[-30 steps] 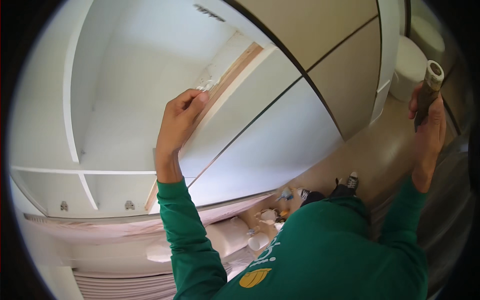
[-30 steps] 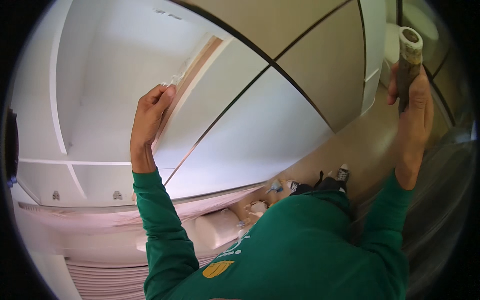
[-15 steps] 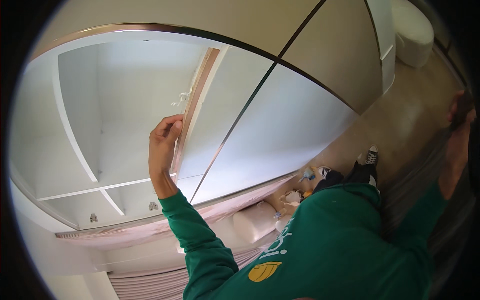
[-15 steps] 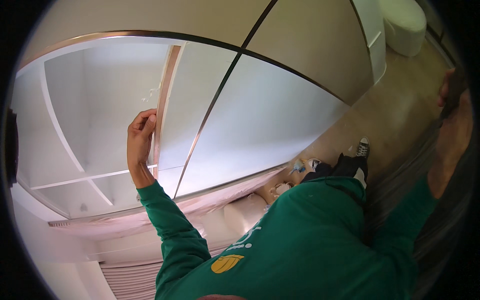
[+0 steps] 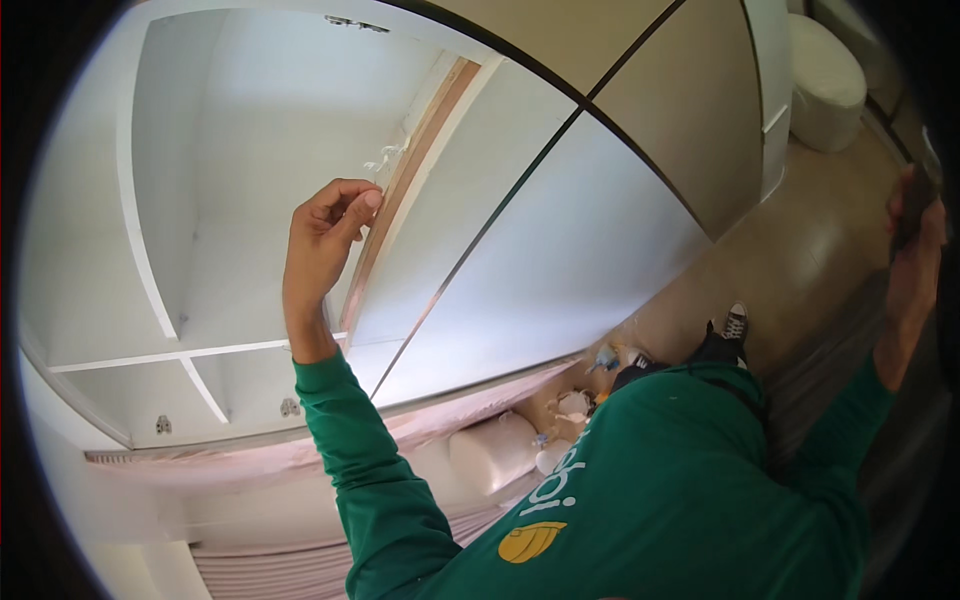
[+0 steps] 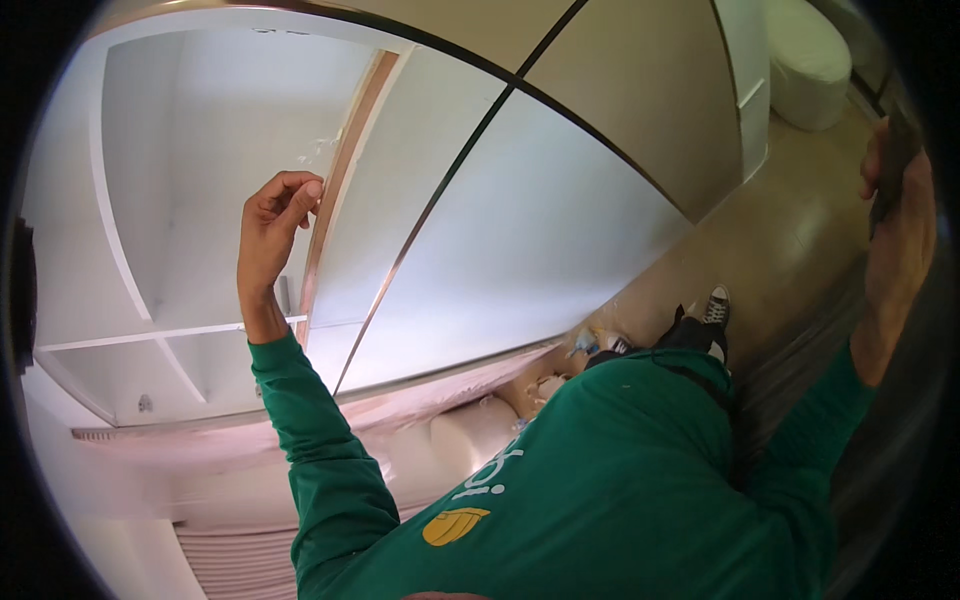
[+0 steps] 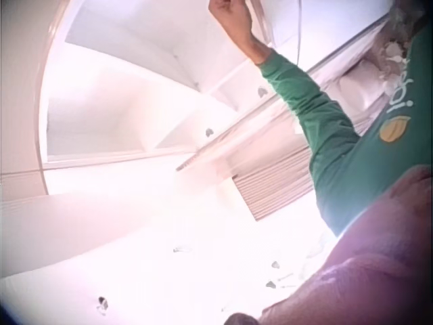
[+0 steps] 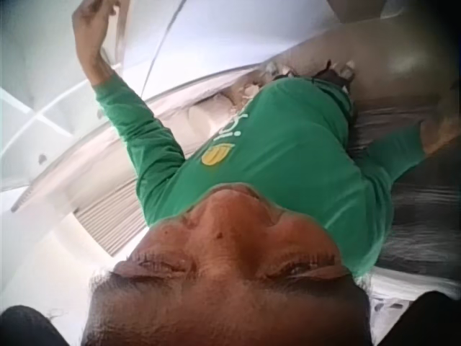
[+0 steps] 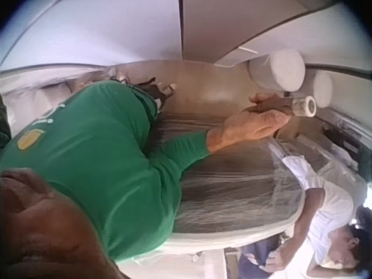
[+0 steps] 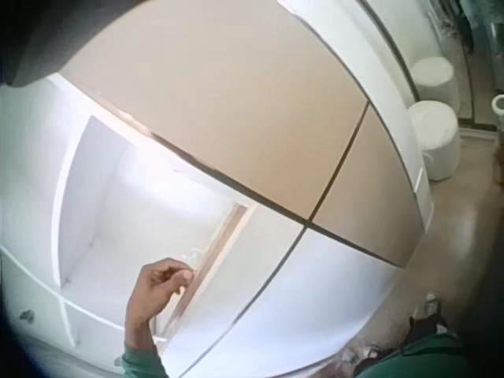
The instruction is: The person applies a strip of adhesive tape to the wooden edge of a white cabinet frame and smooths it down by hand before tearing or cutting the tape.
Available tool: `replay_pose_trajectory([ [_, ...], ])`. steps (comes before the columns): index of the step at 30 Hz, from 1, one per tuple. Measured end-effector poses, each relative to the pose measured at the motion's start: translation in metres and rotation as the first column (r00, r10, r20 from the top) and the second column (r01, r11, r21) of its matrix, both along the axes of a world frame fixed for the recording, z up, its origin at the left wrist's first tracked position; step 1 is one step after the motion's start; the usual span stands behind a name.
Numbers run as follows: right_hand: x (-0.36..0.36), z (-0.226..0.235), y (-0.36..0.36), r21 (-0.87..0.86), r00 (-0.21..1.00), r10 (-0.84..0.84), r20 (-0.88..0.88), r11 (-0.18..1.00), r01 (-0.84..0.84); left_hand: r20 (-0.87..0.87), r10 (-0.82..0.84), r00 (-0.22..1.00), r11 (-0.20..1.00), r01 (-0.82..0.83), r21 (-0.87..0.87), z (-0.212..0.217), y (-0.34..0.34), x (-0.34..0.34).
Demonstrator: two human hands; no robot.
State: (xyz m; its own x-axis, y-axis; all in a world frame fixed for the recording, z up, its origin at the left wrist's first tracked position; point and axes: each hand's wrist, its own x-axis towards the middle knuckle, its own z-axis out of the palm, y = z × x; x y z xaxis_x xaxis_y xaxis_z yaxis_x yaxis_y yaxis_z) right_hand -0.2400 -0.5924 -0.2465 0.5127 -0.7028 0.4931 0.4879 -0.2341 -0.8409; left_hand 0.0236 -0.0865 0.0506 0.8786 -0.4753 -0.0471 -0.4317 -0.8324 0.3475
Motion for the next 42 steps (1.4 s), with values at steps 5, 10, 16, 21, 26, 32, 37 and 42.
replay_pose_trajectory([
  [5,-0.038,0.017,0.026,0.003,0.975,-0.101,-0.200,0.995,0.104,0.018,-0.107,0.994,0.978,0.102,0.184,0.002,-0.013,0.001],
  [10,-0.042,0.037,0.094,0.046,0.979,-0.111,-0.170,0.992,0.121,0.255,-0.275,0.927,0.936,0.198,0.291,-0.007,0.011,-0.009],
  [16,0.009,0.130,0.249,-0.441,0.886,-0.045,-0.462,0.878,-0.185,0.407,-0.053,0.912,0.929,0.194,-0.314,-0.008,0.089,-0.038],
  [21,0.147,0.207,0.396,-0.817,0.932,0.307,-0.192,0.476,-0.325,0.556,0.036,0.830,0.834,0.281,-0.474,-0.009,0.128,-0.090],
  [26,0.215,0.221,0.464,-0.884,0.906,0.318,-0.279,0.284,-0.372,0.542,-0.054,0.838,0.992,0.108,-0.068,-0.019,0.146,-0.094],
  [32,0.235,0.215,0.454,-0.872,0.883,0.363,-0.299,0.272,-0.408,0.519,-0.145,0.842,0.988,0.094,0.124,-0.015,0.142,-0.078],
  [37,0.246,0.216,0.450,-0.790,0.798,0.460,-0.390,0.278,-0.546,0.274,-0.048,0.960,0.999,0.046,0.017,0.000,0.140,-0.062],
  [42,0.248,0.210,0.450,-0.767,0.764,0.482,-0.429,0.254,-0.590,0.354,-0.012,0.935,0.994,0.050,-0.100,-0.025,0.139,-0.060],
])
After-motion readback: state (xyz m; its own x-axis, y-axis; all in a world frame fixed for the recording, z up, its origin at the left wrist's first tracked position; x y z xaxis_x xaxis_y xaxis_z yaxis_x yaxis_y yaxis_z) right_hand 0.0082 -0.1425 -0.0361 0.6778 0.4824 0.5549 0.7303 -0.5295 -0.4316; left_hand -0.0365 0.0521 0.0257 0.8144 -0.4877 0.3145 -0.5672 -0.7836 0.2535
